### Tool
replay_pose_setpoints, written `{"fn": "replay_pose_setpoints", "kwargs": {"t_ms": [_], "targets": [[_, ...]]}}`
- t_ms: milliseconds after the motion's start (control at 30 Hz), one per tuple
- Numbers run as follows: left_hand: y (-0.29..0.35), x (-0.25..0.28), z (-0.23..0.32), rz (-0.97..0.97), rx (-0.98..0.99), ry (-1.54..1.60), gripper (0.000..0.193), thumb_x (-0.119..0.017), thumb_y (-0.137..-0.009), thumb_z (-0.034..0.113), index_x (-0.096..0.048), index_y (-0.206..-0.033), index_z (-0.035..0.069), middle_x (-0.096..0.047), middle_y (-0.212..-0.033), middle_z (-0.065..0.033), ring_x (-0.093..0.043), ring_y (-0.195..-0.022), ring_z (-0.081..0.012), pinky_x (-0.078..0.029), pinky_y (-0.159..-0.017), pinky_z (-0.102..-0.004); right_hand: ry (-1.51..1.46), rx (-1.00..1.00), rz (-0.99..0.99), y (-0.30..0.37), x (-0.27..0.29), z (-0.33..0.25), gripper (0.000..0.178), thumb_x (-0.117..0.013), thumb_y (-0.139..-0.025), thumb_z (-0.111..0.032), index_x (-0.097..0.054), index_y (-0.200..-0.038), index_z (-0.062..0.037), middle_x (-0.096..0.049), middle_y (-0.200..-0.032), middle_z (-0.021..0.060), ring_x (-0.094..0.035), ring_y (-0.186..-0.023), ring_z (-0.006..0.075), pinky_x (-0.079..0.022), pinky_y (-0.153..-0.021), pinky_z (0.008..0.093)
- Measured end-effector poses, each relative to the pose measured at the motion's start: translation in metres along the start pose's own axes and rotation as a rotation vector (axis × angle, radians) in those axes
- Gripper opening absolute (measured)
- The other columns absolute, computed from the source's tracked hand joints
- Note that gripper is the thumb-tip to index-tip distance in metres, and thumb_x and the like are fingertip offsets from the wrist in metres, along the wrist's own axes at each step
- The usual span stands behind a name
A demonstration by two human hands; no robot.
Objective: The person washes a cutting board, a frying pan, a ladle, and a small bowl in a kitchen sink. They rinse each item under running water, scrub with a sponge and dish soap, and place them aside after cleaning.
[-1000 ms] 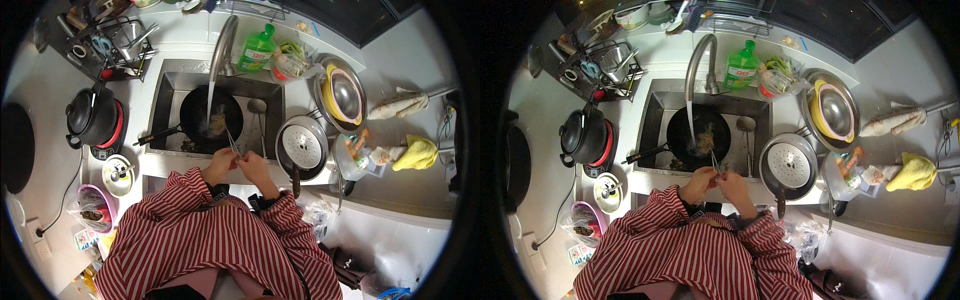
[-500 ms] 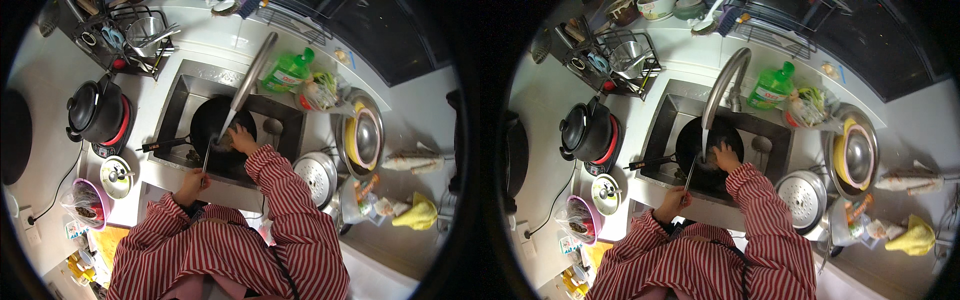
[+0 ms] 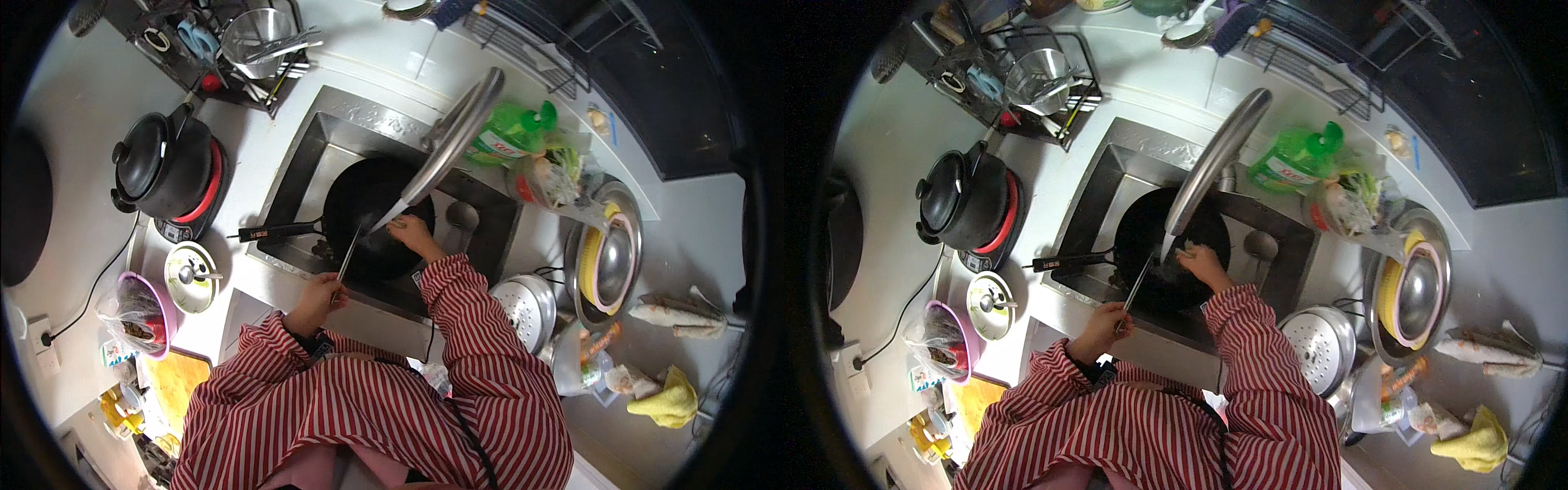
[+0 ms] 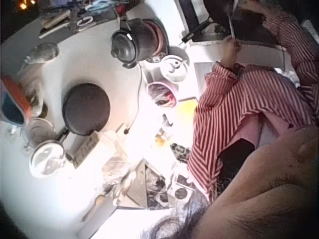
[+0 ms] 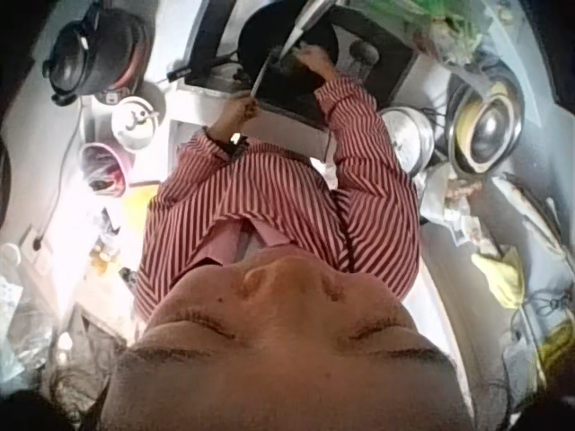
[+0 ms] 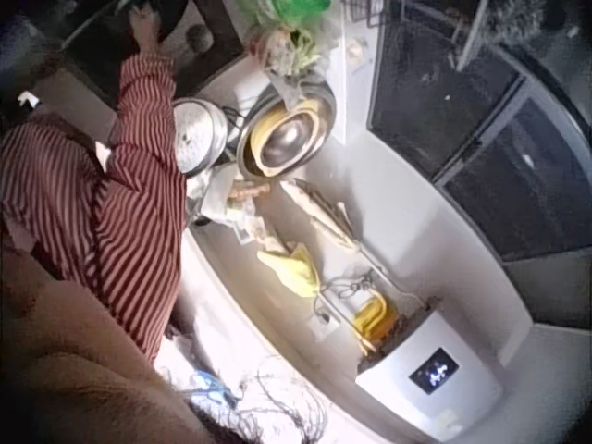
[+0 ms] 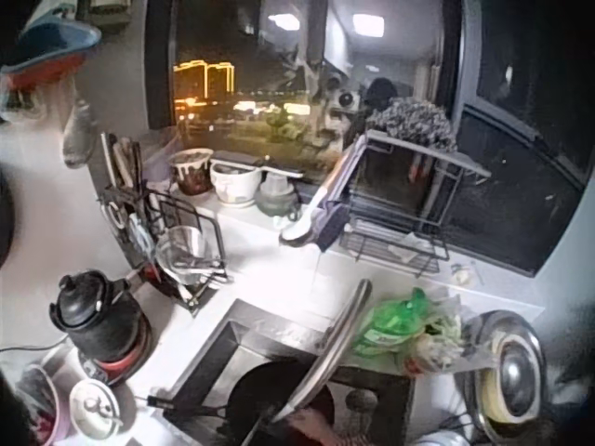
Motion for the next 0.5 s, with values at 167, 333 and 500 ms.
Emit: {"fn": "replay_pose_setpoints", "kwargs": {"t_ms": [167,333,500], "targets": [[0.005,-0.016,0.015,-0.032,-0.013,-0.046,0.009,-0.048,-0.086,0.005,-0.051,-0.095,0.003,-0.054,-0.078,-0.0067,-0.055,-0.069,-0.0165,-0.049,-0.065,-0.0308,-0.591,-0.047,0.128,0.058,0.064,-0.059,0.022,-0.057,-0.085,-0.014,-0.061,-0.103,-0.0030,-0.056,-0.087,0.0084,-0.055,-0.073,0.0160,-0.045,-0.062,0.0293],[0.006,-0.019,0.018,-0.086,-0.012,-0.048,0.012,-0.046,-0.089,0.005,-0.050,-0.099,0.002,-0.054,-0.079,-0.0072,-0.054,-0.071,-0.0165,-0.049,-0.065,-0.0298,-0.262,-0.100,0.319,0.080,0.080,-0.059,0.029,-0.050,-0.090,-0.023,-0.057,-0.099,0.0032,-0.056,-0.079,0.0102,-0.053,-0.068,0.0171,-0.043,-0.064,0.0317],[0.000,-0.007,0.014,-0.082,0.010,-0.094,0.013,-0.046,-0.090,0.005,-0.049,-0.102,0.001,-0.054,-0.079,-0.0073,-0.053,-0.071,-0.0165,-0.048,-0.066,-0.0303,-0.477,-0.287,0.177,0.095,0.069,-0.040,0.030,-0.052,-0.089,-0.018,-0.048,-0.109,0.0038,-0.058,-0.090,0.0137,-0.056,-0.076,0.0173,-0.046,-0.064,0.0293]]}}
Point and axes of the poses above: each hand's wrist, its own y-axis away from the middle knuckle, its own x-axis out of the back of the hand, z = x × y, the point moved 9 cm from there along -y, towards the middle knuckle
